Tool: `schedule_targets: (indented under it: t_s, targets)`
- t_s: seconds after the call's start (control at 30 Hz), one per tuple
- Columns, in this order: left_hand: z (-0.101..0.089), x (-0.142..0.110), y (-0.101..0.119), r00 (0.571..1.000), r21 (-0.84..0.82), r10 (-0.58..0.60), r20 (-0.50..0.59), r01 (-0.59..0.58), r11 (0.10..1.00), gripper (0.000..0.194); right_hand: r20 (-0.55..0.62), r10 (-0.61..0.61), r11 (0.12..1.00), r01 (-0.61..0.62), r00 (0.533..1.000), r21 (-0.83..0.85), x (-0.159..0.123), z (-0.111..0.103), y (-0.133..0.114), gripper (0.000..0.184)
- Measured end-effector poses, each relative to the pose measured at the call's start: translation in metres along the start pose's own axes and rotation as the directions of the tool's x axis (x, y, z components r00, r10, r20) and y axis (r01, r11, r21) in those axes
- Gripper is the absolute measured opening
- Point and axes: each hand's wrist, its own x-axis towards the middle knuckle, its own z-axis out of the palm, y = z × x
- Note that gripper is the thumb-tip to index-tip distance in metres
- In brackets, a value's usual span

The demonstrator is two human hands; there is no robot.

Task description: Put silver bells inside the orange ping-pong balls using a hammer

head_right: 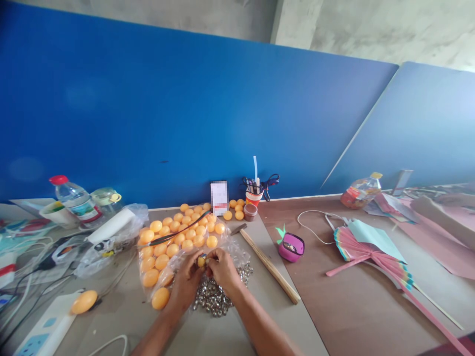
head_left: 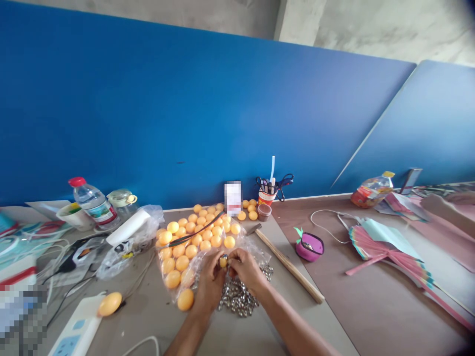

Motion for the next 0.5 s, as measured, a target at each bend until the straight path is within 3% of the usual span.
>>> schedule_targets:
  t_s: [0.5]
  targets:
    - [0.0001, 0.0002, 0.0021, 0.999, 0.031, 0.022, -0.025, -0.021, 0.999, 0.034, -0.049, 0.011, 0.999, -0.012, 0.999, -0.029, -0.0002, 0.0052, 0.0022, 0.008]
